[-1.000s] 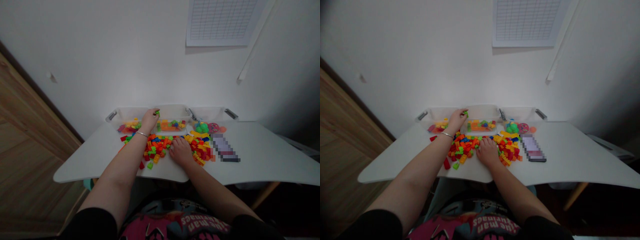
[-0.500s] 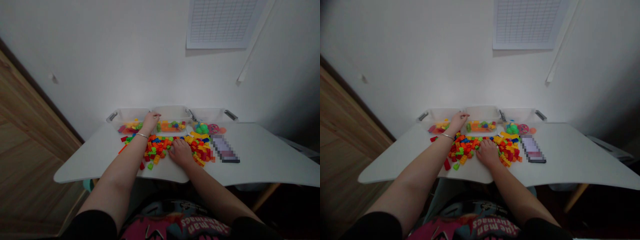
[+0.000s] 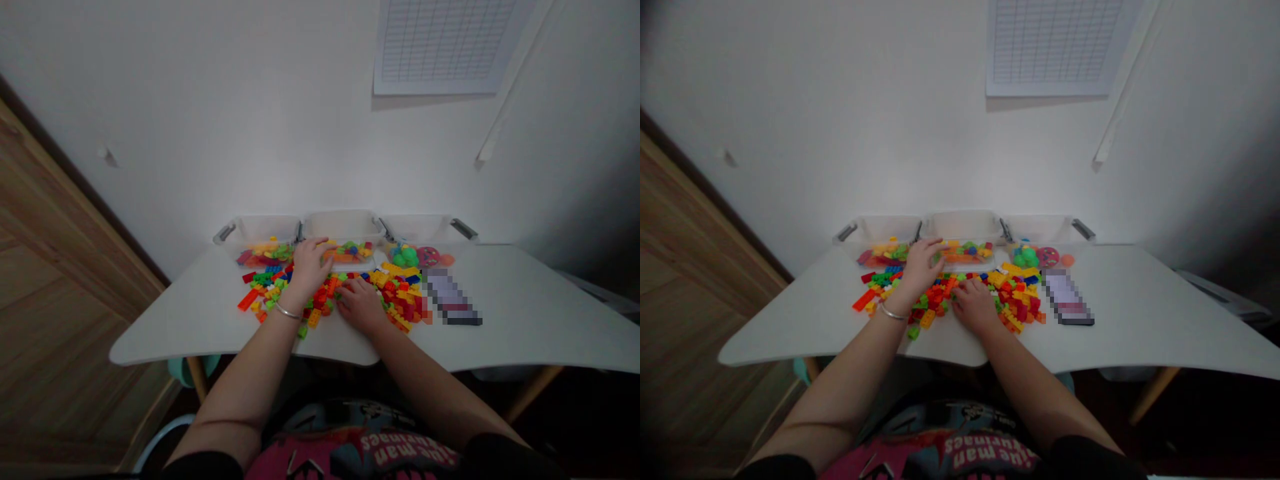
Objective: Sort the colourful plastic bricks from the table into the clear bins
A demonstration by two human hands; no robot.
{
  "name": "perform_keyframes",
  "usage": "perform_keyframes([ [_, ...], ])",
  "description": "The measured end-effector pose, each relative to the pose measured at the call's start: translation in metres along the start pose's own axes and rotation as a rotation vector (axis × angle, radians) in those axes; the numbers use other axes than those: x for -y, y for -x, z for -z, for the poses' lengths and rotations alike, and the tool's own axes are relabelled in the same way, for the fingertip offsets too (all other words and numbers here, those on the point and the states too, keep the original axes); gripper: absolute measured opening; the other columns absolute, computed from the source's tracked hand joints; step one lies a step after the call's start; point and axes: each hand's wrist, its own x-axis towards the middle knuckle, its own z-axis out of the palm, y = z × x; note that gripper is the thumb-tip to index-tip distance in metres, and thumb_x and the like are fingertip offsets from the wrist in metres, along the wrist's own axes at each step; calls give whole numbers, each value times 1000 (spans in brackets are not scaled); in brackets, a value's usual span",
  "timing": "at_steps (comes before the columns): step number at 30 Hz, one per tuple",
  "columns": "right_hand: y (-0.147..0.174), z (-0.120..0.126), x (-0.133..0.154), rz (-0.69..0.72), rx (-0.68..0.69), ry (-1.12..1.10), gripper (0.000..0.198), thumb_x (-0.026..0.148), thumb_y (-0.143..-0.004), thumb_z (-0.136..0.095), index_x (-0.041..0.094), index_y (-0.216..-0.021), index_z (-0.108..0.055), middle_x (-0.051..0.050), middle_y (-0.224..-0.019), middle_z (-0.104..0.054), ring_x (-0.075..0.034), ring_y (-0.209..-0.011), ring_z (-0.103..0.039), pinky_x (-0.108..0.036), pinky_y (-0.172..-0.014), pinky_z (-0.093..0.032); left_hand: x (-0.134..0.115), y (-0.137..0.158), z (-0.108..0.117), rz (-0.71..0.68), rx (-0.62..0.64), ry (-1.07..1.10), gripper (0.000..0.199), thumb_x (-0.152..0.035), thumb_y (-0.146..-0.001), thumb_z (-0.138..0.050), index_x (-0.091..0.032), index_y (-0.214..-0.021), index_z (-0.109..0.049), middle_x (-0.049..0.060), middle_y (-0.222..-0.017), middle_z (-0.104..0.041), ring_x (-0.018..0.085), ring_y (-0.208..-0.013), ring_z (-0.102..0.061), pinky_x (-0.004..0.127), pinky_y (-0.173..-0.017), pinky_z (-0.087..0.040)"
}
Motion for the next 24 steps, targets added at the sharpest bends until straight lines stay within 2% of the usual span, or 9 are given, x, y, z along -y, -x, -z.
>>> perform_keyframes([
  [3, -1, 1, 1, -11, 14, 10, 19, 27, -87, -60, 22, -103, -71, -8, -110, -67, -25, -105, -55, -37, -90, -44, -14, 24, -2, 12, 73, -196, 26, -23, -86, -59, -28, -106, -75, 7, -117, -69, 32, -123, -49, 58, -118, -24],
  [6, -1, 1, 1, -61, 10, 26, 20, 27, -88, -59, 20, -103, -71, -10, -111, -68, -26, -105, -56, -37, -89, -45, -18, 42, -7, -4, 194, -324, 22, -27, -86, -60, -27, -101, -76, 8, -110, -71, 34, -118, -50, 63, -118, -16],
  [9, 0, -2, 0, -91, -9, 22, 28, 27, -88, -58, 18, -112, -69, -11, -119, -67, -28, -110, -55, -39, -93, -45, -17, 51, -13, -8, 286, -392, 21, -32, -86, -60, -25, -97, -76, 11, -105, -71, 35, -115, -52, 62, -117, -20],
  [13, 0, -4, 0, -65, 0, 22, 38, 27, -87, -59, 19, -123, -65, -12, -133, -61, -30, -120, -51, -43, -100, -42, -17, 56, -19, -10, 356, -424, 26, -33, -89, -55, -23, -98, -77, 13, -103, -71, 34, -114, -54, 57, -115, -25],
  [16, 0, -5, 0, -96, -1, 20, 34, 26, -86, -59, 18, -118, -68, -12, -132, -62, -30, -123, -49, -43, -102, -41, -19, 57, -21, 23, 353, -427, 31, -35, -91, -51, -19, -101, -76, 14, -107, -71, 33, -114, -55, 55, -115, -27],
  [20, -1, -6, -1, -149, -32, 11, 27, 25, -86, -58, 15, -109, -69, -13, -122, -65, -28, -118, -52, -41, -101, -42, -20, 57, -21, 52, 341, -435, 31, -36, -90, -53, -18, -102, -74, 15, -106, -71, 34, -113, -56, 53, -112, -30],
  [24, -1, -6, -1, -156, -43, 4, 32, 25, -86, -58, 15, -114, -66, -13, -124, -64, -28, -117, -52, -41, -102, -41, -21, 57, -22, 77, 318, -465, 30, -37, -89, -54, -18, -101, -73, 15, -104, -70, 34, -109, -57, 52, -107, -36],
])
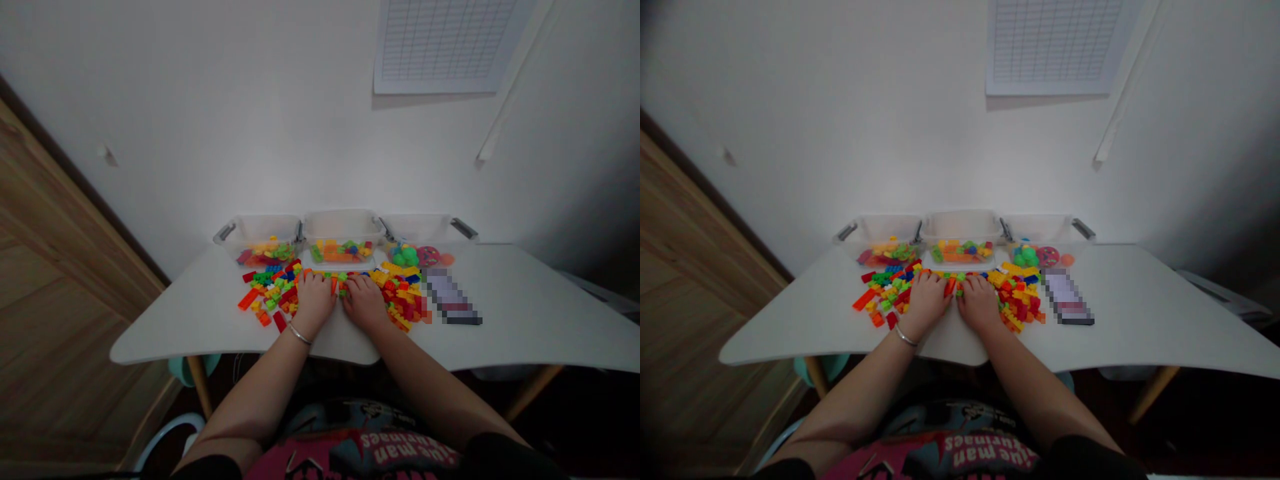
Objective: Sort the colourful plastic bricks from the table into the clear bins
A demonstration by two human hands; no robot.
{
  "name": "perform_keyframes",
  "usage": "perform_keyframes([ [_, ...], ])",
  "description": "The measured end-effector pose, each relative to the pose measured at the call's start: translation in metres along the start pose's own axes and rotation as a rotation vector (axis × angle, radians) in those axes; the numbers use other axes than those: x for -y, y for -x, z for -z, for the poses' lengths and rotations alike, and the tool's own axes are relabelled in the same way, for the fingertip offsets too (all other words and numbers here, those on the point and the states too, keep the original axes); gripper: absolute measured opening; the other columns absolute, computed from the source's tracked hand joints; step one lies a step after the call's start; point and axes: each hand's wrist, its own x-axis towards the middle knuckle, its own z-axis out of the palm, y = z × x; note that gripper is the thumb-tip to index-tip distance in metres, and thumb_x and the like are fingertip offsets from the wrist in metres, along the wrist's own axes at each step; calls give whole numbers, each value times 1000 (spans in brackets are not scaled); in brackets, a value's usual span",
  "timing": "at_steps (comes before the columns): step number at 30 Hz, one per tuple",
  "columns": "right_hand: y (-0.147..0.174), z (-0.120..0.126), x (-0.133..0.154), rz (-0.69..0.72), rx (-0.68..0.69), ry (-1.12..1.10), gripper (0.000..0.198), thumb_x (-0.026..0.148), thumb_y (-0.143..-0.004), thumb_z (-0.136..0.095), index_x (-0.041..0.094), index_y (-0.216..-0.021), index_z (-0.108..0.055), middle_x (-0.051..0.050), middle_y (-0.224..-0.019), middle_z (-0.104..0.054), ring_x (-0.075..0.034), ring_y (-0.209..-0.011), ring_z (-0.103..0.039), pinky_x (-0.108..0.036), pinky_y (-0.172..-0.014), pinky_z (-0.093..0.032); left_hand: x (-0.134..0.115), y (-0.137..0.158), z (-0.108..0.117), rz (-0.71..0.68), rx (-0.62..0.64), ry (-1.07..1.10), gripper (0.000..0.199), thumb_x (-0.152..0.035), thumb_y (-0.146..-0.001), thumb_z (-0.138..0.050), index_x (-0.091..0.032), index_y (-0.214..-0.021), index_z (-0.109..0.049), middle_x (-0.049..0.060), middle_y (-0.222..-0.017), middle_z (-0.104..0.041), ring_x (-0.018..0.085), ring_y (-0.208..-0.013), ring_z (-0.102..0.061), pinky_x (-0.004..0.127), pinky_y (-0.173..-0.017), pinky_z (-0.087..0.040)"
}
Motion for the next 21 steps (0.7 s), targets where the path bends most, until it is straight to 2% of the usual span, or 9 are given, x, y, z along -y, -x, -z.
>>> perform_keyframes([
  [3, 1, 0, 0, 7, 9, 1, 37, 25, -85, -59, 16, -121, -65, -12, -129, -63, -29, -120, -51, -42, -102, -41, -1, -1, -3, 24, -4, -9, 31, -37, -89, -53, -17, -100, -73, 17, -103, -70, 35, -108, -57, 52, -103, -38],
  [9, 1, -1, 0, 9, 11, 4, 33, 27, -84, -60, 17, -115, -68, -13, -129, -63, -30, -120, -51, -44, -101, -43, -1, -3, -6, -47, 21, 19, 23, -33, -87, -56, -21, -99, -71, 12, -103, -70, 31, -106, -57, 51, -107, -34],
  [14, 1, -2, -1, -2, 4, -12, 32, 25, -84, -60, 17, -114, -68, -12, -128, -63, -30, -120, -51, -43, -101, -43, -3, -5, -4, 24, 35, -2, 27, -35, -84, -61, -17, -103, -69, 16, -108, -69, 32, -109, -57, 51, -105, -36],
  [21, 1, -4, -2, -1, -5, -6, 31, 26, -85, -59, 15, -113, -66, -13, -126, -63, -29, -118, -51, -42, -101, -42, 0, -7, -9, 32, 27, -13, 28, -37, -83, -65, -18, -102, -70, 15, -109, -67, 31, -110, -57, 49, -105, -36],
])
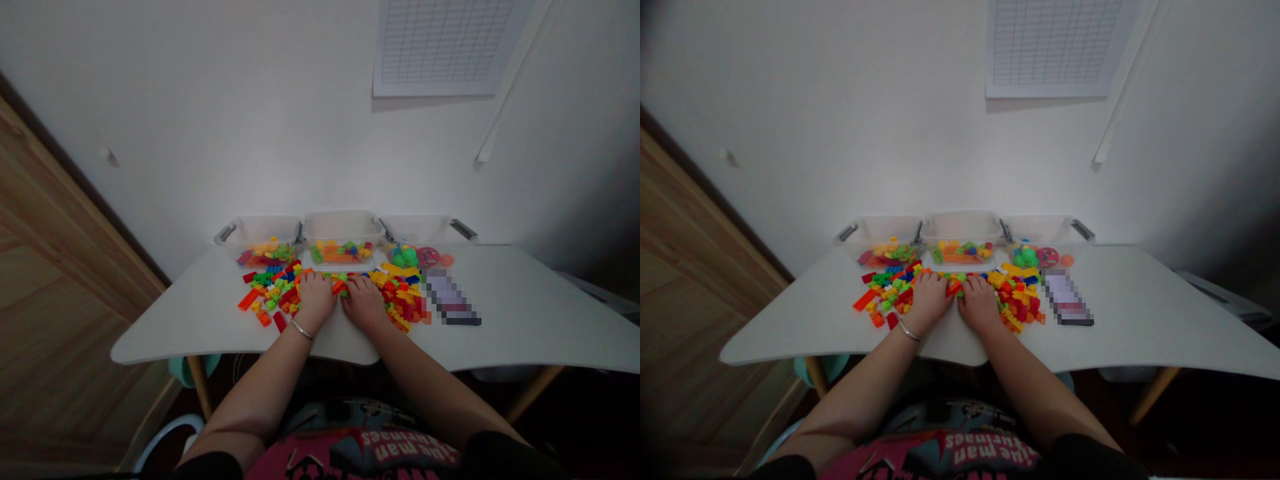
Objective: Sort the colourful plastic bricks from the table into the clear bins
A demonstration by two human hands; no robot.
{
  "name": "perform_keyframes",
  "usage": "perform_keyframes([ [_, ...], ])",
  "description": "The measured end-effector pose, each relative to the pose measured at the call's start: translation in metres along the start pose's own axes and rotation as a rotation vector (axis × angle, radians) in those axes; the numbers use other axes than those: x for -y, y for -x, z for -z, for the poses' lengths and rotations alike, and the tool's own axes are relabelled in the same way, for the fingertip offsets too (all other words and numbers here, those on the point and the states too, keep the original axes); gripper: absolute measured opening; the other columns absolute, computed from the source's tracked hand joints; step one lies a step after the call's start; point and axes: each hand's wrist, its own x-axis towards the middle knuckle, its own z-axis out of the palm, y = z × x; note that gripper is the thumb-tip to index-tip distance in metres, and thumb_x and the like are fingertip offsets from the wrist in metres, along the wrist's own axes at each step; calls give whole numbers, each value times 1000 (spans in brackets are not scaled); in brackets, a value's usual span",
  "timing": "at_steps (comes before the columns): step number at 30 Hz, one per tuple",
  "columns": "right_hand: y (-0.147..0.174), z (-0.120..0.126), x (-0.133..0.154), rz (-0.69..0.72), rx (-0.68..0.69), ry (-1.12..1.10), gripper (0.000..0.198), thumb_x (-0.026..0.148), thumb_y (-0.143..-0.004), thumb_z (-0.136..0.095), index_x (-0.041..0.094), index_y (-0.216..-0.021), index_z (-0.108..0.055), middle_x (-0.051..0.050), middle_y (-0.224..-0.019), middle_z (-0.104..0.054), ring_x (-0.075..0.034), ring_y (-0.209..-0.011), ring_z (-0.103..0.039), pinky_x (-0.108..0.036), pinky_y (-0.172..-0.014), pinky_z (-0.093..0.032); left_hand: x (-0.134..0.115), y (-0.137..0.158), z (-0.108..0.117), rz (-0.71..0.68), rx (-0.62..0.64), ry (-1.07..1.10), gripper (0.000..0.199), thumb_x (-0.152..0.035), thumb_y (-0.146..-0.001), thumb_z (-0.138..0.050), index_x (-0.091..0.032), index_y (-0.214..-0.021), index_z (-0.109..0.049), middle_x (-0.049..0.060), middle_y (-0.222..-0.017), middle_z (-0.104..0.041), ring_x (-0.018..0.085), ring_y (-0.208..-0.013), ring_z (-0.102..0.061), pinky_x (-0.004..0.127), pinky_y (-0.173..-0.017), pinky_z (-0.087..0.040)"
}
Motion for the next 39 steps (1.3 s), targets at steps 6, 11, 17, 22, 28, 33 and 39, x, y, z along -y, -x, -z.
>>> perform_keyframes([
  [6, 0, 0, 0, -6, -15, -2, 28, 25, -84, -58, 15, -109, -65, -13, -122, -64, -28, -115, -52, -40, -100, -42, 1, -3, -3, 4, -11, 27, 26, -36, -84, -63, -15, -98, -70, 16, -104, -67, 31, -107, -57, 47, -100, -39],
  [11, 0, 1, 0, -5, -23, -7, 29, 24, -85, -56, 15, -111, -64, -14, -120, -65, -28, -115, -52, -40, -100, -42, 2, -4, 7, -11, -43, 43, 31, -44, -86, -63, -16, -98, -67, 15, -103, -66, 31, -106, -57, 43, -92, -44],
  [17, -1, 1, 1, -33, -33, -16, 39, 23, -84, -56, 11, -121, -60, -16, -121, -65, -29, -115, -53, -40, -102, -41, 13, -13, 8, -19, -156, 309, 16, -30, -88, -62, -19, -100, -64, 10, -99, -69, 25, -99, -61, 38, -90, -47],
  [22, -1, 3, 1, -20, 9, 14, 37, 23, -84, -57, 11, -118, -61, -15, -119, -65, -30, -115, -53, -40, -101, -41, 22, -33, 11, 105, -444, 848, 17, -21, -86, -61, -20, -103, -60, 5, -101, -67, 16, -90, -63, 29, -85, -51],
  [28, -1, 7, 3, -23, 53, 6, 32, 23, -84, -57, 14, -114, -62, -14, -118, -66, -28, -115, -53, -38, -101, -41, 45, -76, 28, 268, -755, 1059, 14, -22, -81, -67, -19, -93, -61, 0, -89, -66, 14, -81, -60, 27, -80, -49],
  [33, -1, 7, 3, -39, 55, 3, 34, 23, -84, -57, 14, -116, -62, -15, -119, -65, -28, -116, -53, -39, -101, -42, 56, -99, 32, 258, -655, 905, 15, -18, -79, -69, -18, -93, -64, 3, -95, -68, 16, -85, -61, 29, -82, -49],
  [39, 0, 2, 0, 4, 44, 20, 38, 24, -84, -58, 12, -120, -61, -17, -123, -64, -29, -120, -52, -40, -103, -41, 52, -96, 42, 103, -439, 423, 17, -19, -86, -62, -19, -101, -71, 9, -107, -69, 24, -105, -60, 35, -93, -47],
])
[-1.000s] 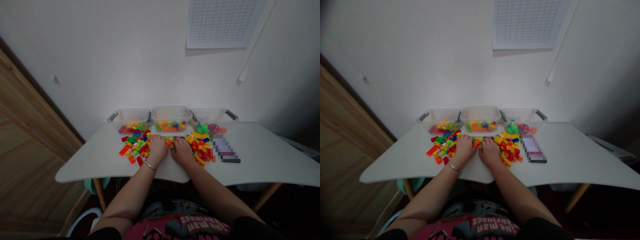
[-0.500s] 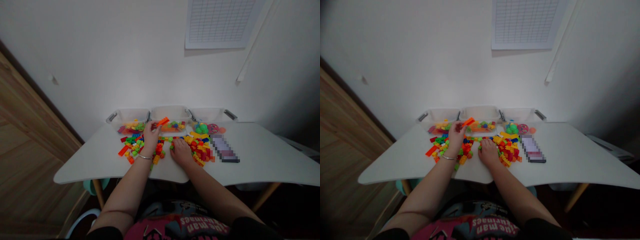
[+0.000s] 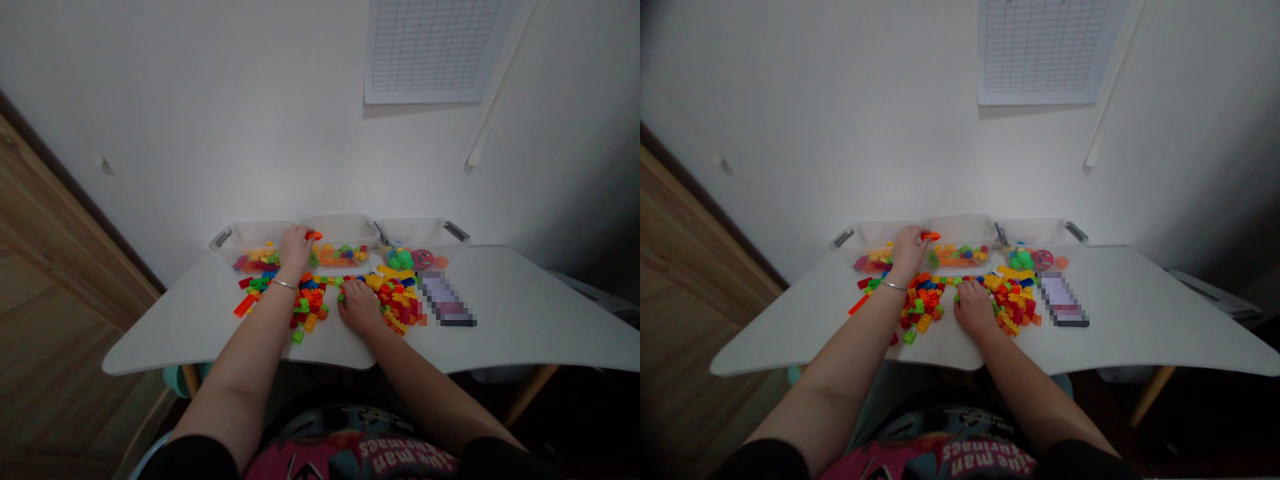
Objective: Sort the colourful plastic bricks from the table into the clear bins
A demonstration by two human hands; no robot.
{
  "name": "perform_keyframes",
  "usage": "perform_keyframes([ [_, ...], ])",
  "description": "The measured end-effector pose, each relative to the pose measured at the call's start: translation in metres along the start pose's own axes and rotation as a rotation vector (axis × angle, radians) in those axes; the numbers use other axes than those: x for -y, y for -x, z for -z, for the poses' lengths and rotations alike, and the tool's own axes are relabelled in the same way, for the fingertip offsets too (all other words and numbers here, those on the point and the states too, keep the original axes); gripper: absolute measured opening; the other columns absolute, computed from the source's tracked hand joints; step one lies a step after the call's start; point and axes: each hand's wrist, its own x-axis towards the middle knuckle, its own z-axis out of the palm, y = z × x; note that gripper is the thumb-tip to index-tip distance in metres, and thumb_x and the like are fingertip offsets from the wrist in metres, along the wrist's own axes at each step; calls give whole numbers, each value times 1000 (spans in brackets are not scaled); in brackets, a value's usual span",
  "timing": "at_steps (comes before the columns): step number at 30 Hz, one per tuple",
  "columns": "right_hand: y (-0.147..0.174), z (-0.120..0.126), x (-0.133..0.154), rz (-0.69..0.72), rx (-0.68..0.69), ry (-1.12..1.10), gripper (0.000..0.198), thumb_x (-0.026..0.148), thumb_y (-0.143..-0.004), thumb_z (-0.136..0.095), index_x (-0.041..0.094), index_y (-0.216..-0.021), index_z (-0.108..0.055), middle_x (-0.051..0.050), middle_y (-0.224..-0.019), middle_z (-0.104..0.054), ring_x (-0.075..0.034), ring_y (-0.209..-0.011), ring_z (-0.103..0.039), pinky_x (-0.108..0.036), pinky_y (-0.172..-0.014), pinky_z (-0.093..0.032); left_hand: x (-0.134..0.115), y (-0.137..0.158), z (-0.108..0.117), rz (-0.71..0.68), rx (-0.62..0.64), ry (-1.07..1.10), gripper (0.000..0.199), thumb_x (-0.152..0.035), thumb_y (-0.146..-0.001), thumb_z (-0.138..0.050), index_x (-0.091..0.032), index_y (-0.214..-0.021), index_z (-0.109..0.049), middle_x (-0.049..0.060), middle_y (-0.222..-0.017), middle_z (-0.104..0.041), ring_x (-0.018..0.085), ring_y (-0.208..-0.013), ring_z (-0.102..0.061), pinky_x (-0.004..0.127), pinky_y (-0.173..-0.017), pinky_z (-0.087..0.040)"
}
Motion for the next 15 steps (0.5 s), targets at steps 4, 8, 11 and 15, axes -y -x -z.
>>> perform_keyframes([
  [4, 0, 0, 0, -8, 6, -9, 38, 23, -84, -58, 11, -120, -61, -18, -126, -63, -29, -121, -52, -40, -103, -41, -8, -1, 8, -32, 149, -157, 28, -24, -93, -52, -23, -115, -70, 9, -116, -69, 24, -108, -62, 33, -90, -49],
  [8, 0, 2, 1, -14, 13, -26, 39, 23, -84, -57, 11, -121, -61, -17, -124, -64, -29, -121, -52, -40, -105, -41, -17, -3, 12, 27, 229, -260, 34, -27, -97, -44, -25, -122, -67, 9, -120, -69, 25, -108, -64, 35, -89, -50],
  [11, 0, 4, 1, -19, 22, -31, 40, 22, -84, -56, 10, -122, -61, -16, -124, -64, -29, -121, -52, -40, -105, -41, -22, -4, 12, 73, 257, -301, 35, -26, -97, -42, -24, -120, -68, 10, -119, -70, 25, -106, -65, 36, -88, -52],
  [15, 0, 4, 1, -25, 31, -31, 40, 22, -84, -56, 10, -123, -61, -16, -124, -63, -29, -121, -52, -41, -105, -41, -21, -2, 7, 69, 262, -290, 36, -23, -97, -40, -24, -120, -69, 10, -119, -70, 24, -107, -66, 35, -89, -52],
])
